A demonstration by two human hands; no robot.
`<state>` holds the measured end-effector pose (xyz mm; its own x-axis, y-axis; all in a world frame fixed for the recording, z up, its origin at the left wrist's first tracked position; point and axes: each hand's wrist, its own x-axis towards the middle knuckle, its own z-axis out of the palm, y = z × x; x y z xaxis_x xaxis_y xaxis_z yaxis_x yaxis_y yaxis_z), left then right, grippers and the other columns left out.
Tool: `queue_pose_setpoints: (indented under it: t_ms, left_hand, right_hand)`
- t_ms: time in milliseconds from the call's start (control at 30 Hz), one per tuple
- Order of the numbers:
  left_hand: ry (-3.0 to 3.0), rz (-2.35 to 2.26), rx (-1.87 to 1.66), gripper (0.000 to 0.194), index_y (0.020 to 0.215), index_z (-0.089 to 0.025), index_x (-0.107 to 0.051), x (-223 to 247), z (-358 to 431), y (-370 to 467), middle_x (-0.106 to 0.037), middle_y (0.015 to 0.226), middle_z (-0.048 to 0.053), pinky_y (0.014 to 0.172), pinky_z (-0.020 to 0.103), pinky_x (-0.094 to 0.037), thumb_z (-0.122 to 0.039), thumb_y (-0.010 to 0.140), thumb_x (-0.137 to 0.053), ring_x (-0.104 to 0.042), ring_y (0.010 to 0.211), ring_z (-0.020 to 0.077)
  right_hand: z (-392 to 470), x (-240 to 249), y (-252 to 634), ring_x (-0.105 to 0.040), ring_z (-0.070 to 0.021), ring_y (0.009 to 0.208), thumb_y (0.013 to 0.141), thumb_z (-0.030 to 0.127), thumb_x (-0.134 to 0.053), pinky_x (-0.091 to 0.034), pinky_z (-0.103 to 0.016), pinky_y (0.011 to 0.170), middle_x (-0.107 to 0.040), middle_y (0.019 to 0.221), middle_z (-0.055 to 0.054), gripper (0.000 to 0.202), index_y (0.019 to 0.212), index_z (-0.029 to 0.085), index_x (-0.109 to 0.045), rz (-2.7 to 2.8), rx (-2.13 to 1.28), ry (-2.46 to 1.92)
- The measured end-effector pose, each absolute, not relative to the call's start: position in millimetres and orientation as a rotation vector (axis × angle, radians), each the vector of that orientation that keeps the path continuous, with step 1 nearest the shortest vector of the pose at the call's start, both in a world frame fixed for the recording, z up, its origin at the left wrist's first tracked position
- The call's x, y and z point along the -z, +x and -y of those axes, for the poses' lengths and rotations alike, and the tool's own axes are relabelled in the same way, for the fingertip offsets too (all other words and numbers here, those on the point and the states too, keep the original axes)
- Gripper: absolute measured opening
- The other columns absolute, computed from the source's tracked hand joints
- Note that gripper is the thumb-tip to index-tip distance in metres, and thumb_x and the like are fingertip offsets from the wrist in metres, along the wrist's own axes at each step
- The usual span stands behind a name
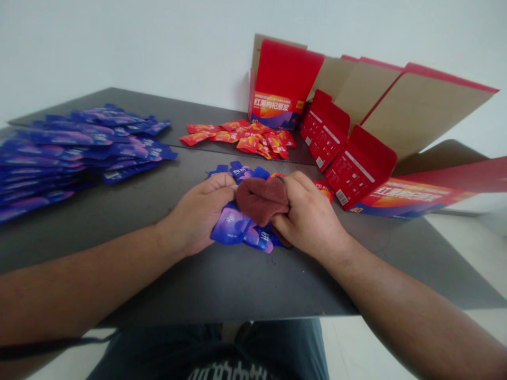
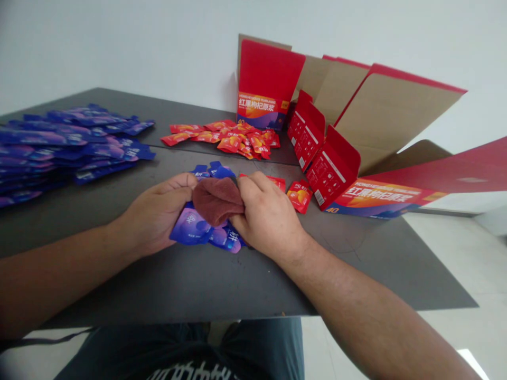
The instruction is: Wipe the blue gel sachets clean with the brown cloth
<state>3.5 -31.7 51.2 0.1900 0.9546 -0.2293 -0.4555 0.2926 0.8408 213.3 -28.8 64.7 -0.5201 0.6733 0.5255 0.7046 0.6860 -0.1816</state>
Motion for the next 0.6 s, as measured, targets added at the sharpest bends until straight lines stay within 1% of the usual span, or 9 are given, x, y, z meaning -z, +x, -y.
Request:
queue_pose_setpoints:
  t_ms: [133, 267, 333, 467, 600]
  left_hand:
    - [0.802, -0.959, -1.167, 0.02, 0.073, -0.02, -0.055, -53.9, 33.0, 4.5, -0.057, 0.062, -0.002, 0.047, 0.02, -0.043, -0.016, 0.085, -0.071, -0.054, 0.05, 0.0107]
    - [0.799, -0.971, -1.122, 0.018, 0.078, -0.021, -0.057, -53.6, 33.0, 4.5, -0.059, 0.061, -0.002, 0.046, 0.024, -0.046, -0.018, 0.083, -0.074, -0.055, 0.046, 0.0131]
    - [0.8, -0.98, -1.114, 0.016, 0.079, -0.021, -0.058, -52.3, 32.8, 4.4, -0.059, 0.061, -0.001, 0.046, 0.025, -0.047, -0.019, 0.084, -0.074, -0.056, 0.047, 0.0138]
    - [0.812, -0.952, -1.155, 0.018, 0.075, -0.02, -0.056, -50.5, 32.5, 4.2, -0.058, 0.063, -0.001, 0.047, 0.021, -0.045, -0.017, 0.084, -0.071, -0.057, 0.051, 0.0123]
    - [0.799, -0.953, -1.123, 0.019, 0.078, -0.021, -0.057, -50.2, 32.2, 3.9, -0.058, 0.062, -0.002, 0.047, 0.024, -0.046, -0.018, 0.085, -0.074, -0.054, 0.047, 0.0123]
  right_hand:
    - [30.5, -64.7, 212.5, -0.063, -0.0264, 0.096, 0.091, 0.018, -0.061, -0.054, -0.039, 0.082, -0.067, 0.102, -0.009, 0.012, 0.102, 0.022, -0.059, 2.497, -0.002, -0.926]
    - [28.3, -66.1, 214.7, -0.061, -0.0271, 0.091, 0.087, 0.018, -0.062, -0.053, -0.039, 0.078, -0.066, 0.1, -0.01, 0.013, 0.098, 0.022, -0.058, 2.319, 0.089, -1.098]
    - [27.6, -66.3, 215.2, -0.061, -0.027, 0.091, 0.088, 0.019, -0.062, -0.053, -0.039, 0.078, -0.066, 0.1, -0.01, 0.012, 0.098, 0.022, -0.057, 2.317, 0.088, -1.082]
    - [29.5, -65.2, 213.5, -0.063, -0.0269, 0.097, 0.092, 0.019, -0.062, -0.054, -0.039, 0.083, -0.067, 0.104, -0.01, 0.012, 0.103, 0.021, -0.06, 2.508, 0.005, -0.916]
    - [28.7, -63.7, 213.8, -0.062, -0.0272, 0.092, 0.087, 0.018, -0.063, -0.053, -0.039, 0.078, -0.066, 0.1, -0.01, 0.013, 0.099, 0.022, -0.058, 2.339, 0.081, -1.072]
